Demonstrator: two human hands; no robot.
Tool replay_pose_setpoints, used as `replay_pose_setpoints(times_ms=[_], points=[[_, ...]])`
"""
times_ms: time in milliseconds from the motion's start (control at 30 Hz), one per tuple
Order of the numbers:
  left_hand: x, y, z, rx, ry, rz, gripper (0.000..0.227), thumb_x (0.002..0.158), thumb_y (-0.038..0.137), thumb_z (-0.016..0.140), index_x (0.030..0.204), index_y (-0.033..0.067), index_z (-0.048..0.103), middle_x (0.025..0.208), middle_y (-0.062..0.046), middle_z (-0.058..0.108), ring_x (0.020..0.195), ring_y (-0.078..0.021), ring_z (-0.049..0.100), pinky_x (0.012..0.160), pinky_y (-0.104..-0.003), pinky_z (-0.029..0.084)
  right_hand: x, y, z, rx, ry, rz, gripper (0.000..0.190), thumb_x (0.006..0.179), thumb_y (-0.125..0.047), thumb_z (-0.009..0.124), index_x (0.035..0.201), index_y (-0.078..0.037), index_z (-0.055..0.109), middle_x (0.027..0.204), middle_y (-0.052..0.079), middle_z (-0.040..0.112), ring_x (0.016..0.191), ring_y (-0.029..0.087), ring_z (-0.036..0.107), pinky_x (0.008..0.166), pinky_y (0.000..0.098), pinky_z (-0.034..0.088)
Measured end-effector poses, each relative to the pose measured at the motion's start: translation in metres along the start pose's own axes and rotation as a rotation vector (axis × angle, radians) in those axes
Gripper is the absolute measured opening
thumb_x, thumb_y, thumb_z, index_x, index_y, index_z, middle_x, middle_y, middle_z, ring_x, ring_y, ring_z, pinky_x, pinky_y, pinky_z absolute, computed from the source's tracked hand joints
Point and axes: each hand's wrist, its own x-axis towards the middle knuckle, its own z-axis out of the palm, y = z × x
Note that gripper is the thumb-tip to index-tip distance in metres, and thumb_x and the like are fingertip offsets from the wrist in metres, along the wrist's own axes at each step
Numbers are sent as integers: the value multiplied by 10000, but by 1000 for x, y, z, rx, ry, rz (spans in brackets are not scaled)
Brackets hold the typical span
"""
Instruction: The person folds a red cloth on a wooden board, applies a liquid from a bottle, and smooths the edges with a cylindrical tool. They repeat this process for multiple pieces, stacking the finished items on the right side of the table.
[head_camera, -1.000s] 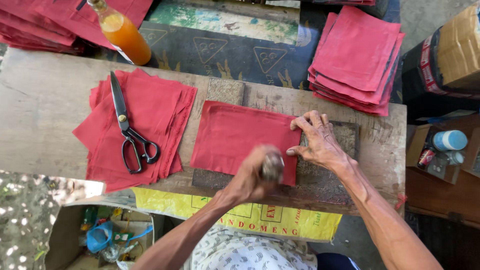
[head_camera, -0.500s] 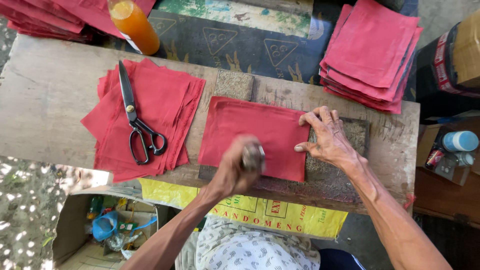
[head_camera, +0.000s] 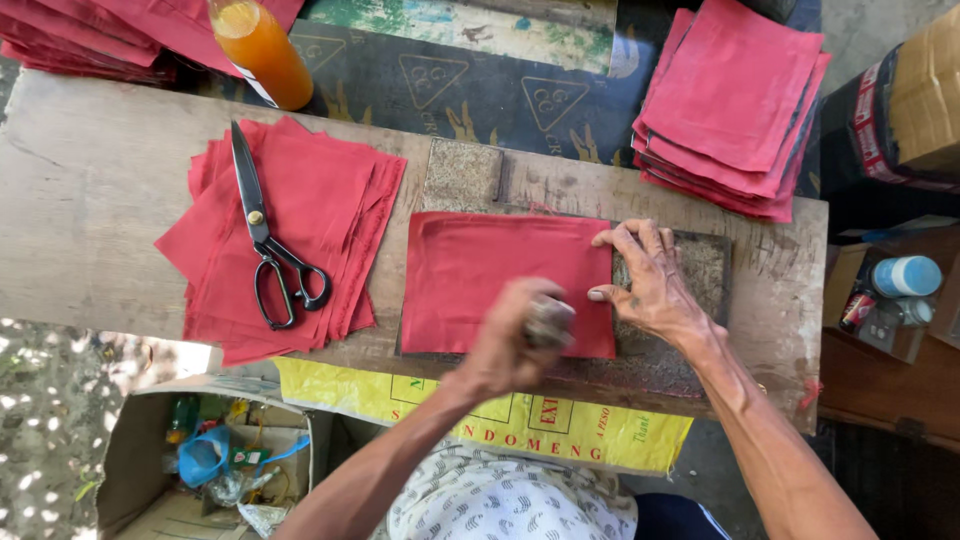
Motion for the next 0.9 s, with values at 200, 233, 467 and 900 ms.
replay_pose_setpoints(times_ms=[200, 233, 467, 900], points=[[22, -3, 22, 32, -12, 185, 638, 735, -46, 811, 1306, 65, 549, 1244, -125, 604, 1130, -247, 623, 997, -382, 539, 2, -3, -5, -2, -20, -16, 656, 645, -165, 875, 1255, -163, 635, 1249, 118, 530, 1185, 349, 484, 1039, 476, 412], [21, -2, 12, 75, 86, 129, 638, 748, -48, 793, 1326, 63, 548, 1245, -121, 608, 1132, -240, 634, 989, -372, 556, 2, -2, -8, -5, -13, -26, 648, 659, -131, 858, 1267, -161, 635, 1260, 115, 541, 1196, 347, 493, 1049, 468, 419], [-20, 0, -72, 254, 171, 85, 544, 796, 70, 845, 1261, 47, 563, 1219, -145, 625, 1104, -285, 673, 957, -385, 564, 2, -12, -27, 34, 71, -19, 537, 731, -111, 830, 1226, -62, 627, 1234, 159, 591, 1184, 349, 544, 1052, 473, 445], [-12, 22, -90, 209, 106, 80, 553, 779, 66, 826, 1260, 50, 554, 1181, -144, 624, 1104, -313, 646, 987, -395, 528, 24, -103, 98, -14, 323, -186, 457, 934, 23, 544, 1390, -3, 549, 1462, 192, 534, 1419, 385, 463, 1204, 491, 357]])
